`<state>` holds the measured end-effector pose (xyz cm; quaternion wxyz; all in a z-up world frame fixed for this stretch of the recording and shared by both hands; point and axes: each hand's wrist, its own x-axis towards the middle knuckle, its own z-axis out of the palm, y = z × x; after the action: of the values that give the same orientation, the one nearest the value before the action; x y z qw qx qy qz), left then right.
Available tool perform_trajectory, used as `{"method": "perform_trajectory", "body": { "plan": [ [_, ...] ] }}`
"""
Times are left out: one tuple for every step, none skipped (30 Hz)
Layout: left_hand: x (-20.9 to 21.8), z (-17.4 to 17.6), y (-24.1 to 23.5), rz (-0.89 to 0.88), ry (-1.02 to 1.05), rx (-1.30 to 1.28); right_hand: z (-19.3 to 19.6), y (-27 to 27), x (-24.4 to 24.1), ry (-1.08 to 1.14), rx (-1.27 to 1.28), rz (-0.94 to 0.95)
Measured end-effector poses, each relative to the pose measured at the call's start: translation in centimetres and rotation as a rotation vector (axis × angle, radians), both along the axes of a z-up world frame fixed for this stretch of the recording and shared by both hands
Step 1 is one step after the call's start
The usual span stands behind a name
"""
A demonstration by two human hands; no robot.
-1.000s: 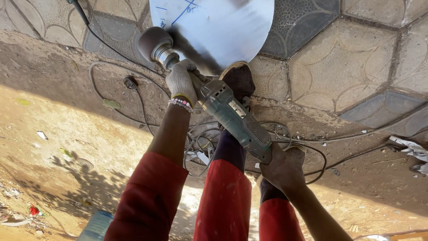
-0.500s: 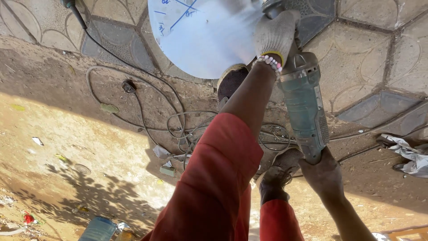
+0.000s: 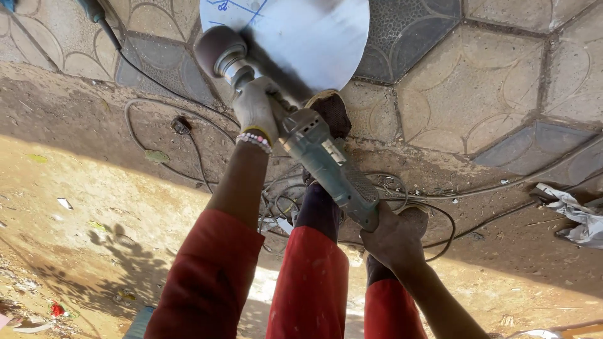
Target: Polishing a circular metal plate using a handheld power polisher on a tiled floor.
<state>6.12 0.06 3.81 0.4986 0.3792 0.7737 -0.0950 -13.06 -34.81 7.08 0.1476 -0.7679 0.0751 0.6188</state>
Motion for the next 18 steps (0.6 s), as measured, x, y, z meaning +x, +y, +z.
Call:
{"method": "perform_trajectory", "body": {
  "plan": [
    [-1.7, -0.7, 1.0, 0.037, 0.002, 0.060, 0.5, 0.8, 0.8, 0.048, 0.035, 0.052],
    [-2.2, -0.6, 1.1, 0.037, 0.003, 0.060, 0.0, 0.6, 0.5, 0.049, 0.035, 0.053],
    [-2.7, -0.5, 1.2, 0.085, 0.017, 0.070, -0.5, 0.4, 0.1, 0.036, 0.052, 0.104],
    [-3.1, -0.4, 1.3, 0.132, 0.030, 0.080, -1.0, 0.3, -0.3, 0.023, 0.068, 0.155],
    [-4.1, -2.7, 1.5, 0.135, 0.030, 0.082, -1.5, -0.1, -0.6, 0.023, 0.071, 0.158],
    [-5.2, -5.0, 1.7, 0.118, -0.055, 0.117, -1.9, -0.5, -0.8, 0.065, 0.009, 0.095],
    [-6.4, -7.2, 1.9, 0.101, -0.139, 0.150, -2.2, -0.8, -1.2, 0.108, -0.053, 0.033],
    [-5.3, -6.5, 0.6, 0.105, -0.137, 0.153, -1.8, -1.5, -1.3, 0.110, -0.052, 0.037],
    [-3.9, -5.8, -0.6, -0.022, -0.141, 0.129, -1.4, -2.1, -1.2, 0.054, -0.104, 0.029],
    [-2.4, -5.1, -1.8, -0.150, -0.143, 0.106, -1.1, -2.7, -1.0, -0.002, -0.155, 0.021],
    [-0.2, -4.4, -3.6, -0.148, -0.145, 0.109, -1.3, -4.3, -1.2, -0.005, -0.152, 0.022],
    [2.1, -3.7, -5.4, -0.080, -0.192, -0.016, -1.6, -5.8, -1.5, -0.089, -0.105, 0.005],
    [4.3, -3.1, -7.3, -0.014, -0.240, -0.143, -2.0, -7.5, -1.9, -0.173, -0.061, -0.012],
    [5.7, -4.3, -9.0, -0.013, -0.241, -0.142, -1.5, -7.7, -0.5, -0.175, -0.059, -0.012],
    [6.9, -5.6, -10.8, -0.055, -0.284, -0.172, -0.8, -8.1, 0.5, -0.157, -0.133, -0.030],
    [8.1, -6.9, -12.7, -0.097, -0.326, -0.203, -0.2, -8.4, 1.6, -0.139, -0.208, -0.049],
    [9.1, -7.4, -13.7, -0.101, -0.327, -0.204, 0.0, -8.4, 2.5, -0.140, -0.208, -0.052],
    [10.2, -8.0, -14.7, -0.136, -0.375, -0.212, 0.2, -8.5, 3.3, -0.130, -0.228, -0.122]
  ]
}}
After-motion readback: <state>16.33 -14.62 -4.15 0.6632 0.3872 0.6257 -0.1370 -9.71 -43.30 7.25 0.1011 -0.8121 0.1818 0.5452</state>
